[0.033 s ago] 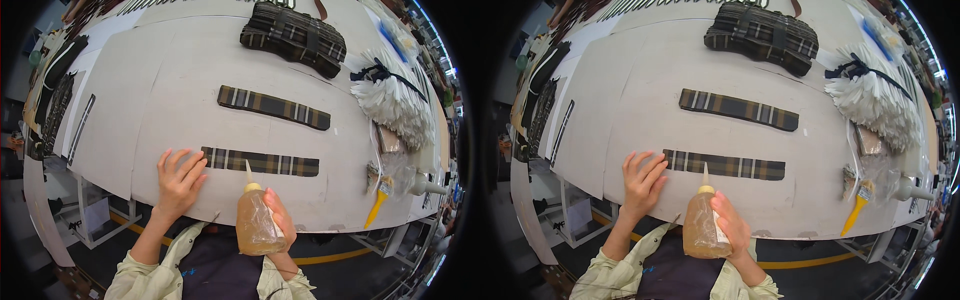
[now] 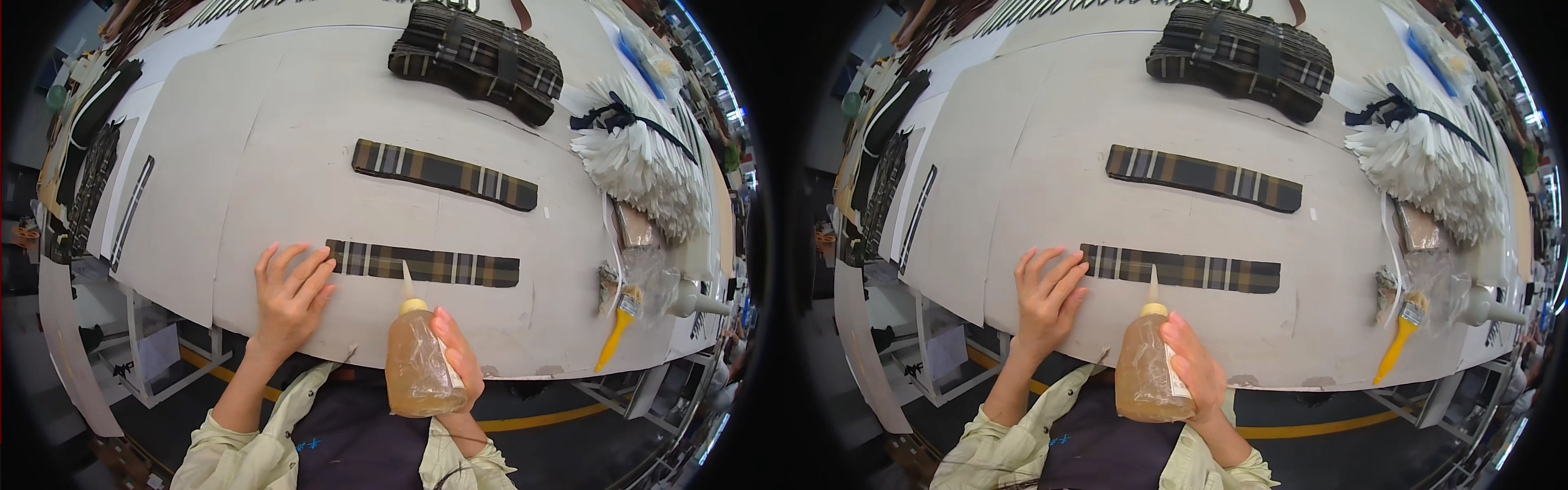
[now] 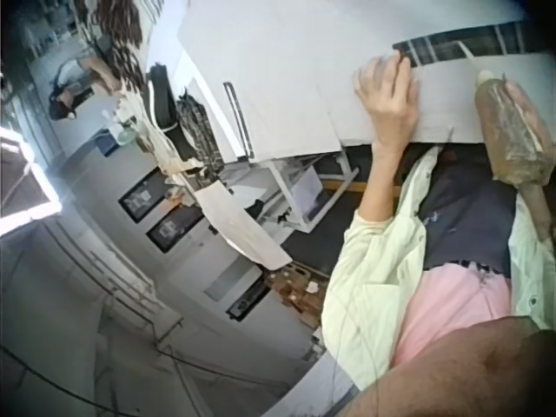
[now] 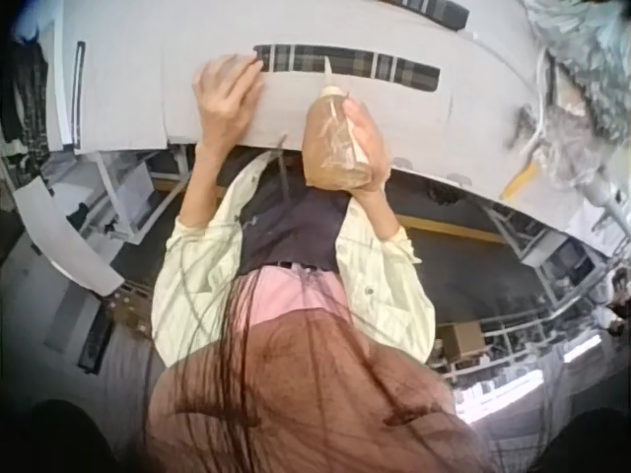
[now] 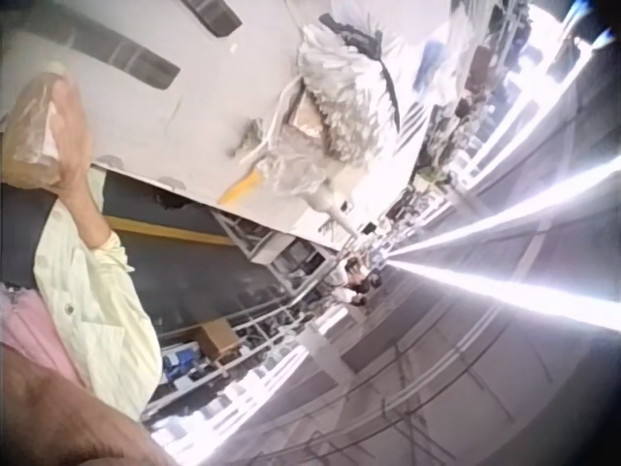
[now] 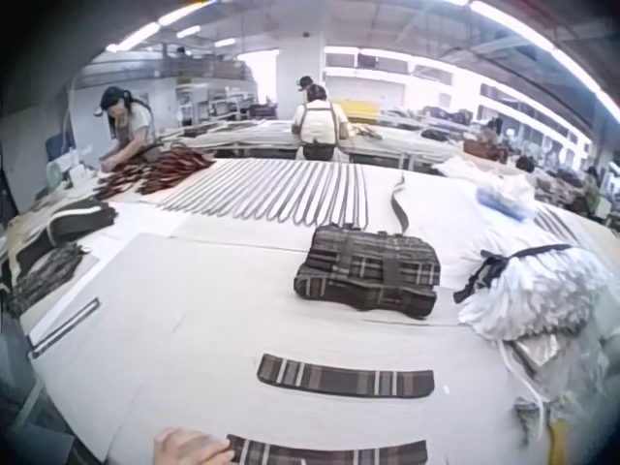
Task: The person applies glue from a squeeze bottle onto plaid fabric strips and adheres white ribbons to them. They repeat this process for multiple strips, pressing the ribbons down to secure them on a workbench in a factory setting.
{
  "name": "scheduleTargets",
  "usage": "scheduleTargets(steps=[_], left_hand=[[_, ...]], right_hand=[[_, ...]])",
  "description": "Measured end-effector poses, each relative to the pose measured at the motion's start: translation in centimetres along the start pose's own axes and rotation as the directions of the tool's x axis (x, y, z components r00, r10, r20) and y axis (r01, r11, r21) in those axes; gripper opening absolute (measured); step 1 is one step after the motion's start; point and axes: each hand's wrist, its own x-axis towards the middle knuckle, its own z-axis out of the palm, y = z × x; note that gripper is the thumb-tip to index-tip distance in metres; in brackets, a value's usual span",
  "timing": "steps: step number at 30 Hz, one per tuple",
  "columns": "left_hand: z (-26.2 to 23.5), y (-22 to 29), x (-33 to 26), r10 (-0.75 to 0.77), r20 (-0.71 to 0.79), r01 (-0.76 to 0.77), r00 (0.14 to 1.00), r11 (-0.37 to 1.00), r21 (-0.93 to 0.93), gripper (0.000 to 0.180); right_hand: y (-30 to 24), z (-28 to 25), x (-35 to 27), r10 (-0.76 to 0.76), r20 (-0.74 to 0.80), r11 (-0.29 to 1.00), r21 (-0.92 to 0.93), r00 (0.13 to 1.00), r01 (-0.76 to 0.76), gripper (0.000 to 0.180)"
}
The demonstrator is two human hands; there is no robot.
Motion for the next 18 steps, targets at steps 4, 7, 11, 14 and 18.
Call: scheduleTargets(steps=[4,7,11,14,18], left_hand=[[0.1,0.3,0.2,0.006,0.002,-0.006,1.000,1.000,0.000,0.030],[0.1,0.4,0.2,0.005,0.004,-0.005,1.000,1.000,0.002,0.029],[0.3,0.6,0.4,0.007,-0.007,-0.007,1.000,1.000,0.018,0.026],[0.1,0.8,0.5,0.002,0.000,-0.002,1.000,1.000,0.026,0.026],[0.3,0.8,0.3,0.002,0.019,-0.002,1.000,1.000,0.029,0.029]], right_hand=[[-0.2,-1.2,0.1,-0.030,-0.002,0.996,-0.081,1.000,0.030,0.041],[-0.3,-1.9,-0.1,-0.040,-0.030,0.990,-0.140,0.999,0.035,0.043],[-0.2,-3.0,-0.3,-0.058,-0.064,0.979,-0.200,0.996,0.044,0.044],[-0.2,-3.9,-0.3,-0.074,-0.097,0.965,-0.257,0.993,0.047,0.043],[0.2,-4.6,-0.4,-0.112,-0.140,0.941,-0.332,0.984,0.060,0.040]])
